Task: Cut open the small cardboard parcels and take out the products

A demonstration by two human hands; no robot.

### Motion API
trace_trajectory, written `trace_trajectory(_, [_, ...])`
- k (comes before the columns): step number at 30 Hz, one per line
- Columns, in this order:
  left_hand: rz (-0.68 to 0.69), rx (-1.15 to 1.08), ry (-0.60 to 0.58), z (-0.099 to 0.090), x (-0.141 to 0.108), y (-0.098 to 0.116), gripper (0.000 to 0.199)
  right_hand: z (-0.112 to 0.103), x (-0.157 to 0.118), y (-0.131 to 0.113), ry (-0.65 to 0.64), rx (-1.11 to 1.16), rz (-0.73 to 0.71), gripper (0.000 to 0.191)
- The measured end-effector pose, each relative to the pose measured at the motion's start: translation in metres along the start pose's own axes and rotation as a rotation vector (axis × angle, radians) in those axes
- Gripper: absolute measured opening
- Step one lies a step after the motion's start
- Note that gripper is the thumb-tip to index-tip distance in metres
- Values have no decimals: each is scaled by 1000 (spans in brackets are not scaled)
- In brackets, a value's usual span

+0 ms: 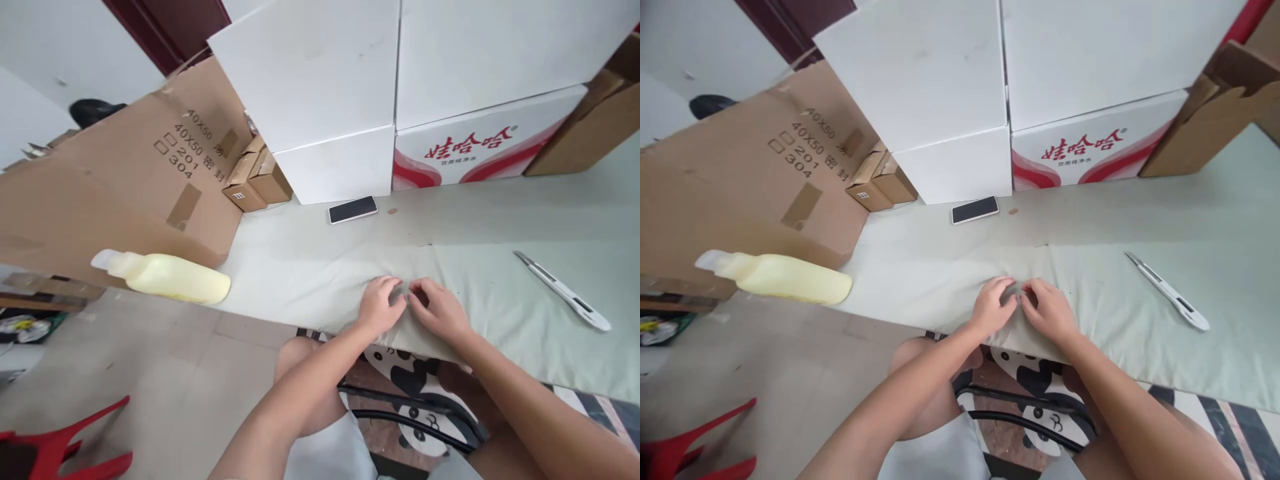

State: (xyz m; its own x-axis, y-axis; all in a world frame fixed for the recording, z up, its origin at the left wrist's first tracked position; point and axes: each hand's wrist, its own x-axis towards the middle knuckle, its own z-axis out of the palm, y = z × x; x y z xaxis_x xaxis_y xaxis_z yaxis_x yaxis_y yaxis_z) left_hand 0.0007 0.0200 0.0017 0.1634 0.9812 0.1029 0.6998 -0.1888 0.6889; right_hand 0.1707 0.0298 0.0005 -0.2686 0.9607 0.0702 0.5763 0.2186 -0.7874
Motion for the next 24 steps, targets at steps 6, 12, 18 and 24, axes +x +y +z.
trace_trajectory(6, [-429,-27,199,-114,53,-69,14,9,0,16,100,-245,-198,16])
trace_trajectory(12, [-513,297,389,-265,154,-145,26,9,-1,10,148,-304,-323,14])
trace_trajectory(18, [-492,535,509,-325,235,-182,37,7,4,4,129,-305,-362,13])
trace_trajectory(24, [-595,677,521,-317,268,-197,73,6,10,2,128,-311,-381,14])
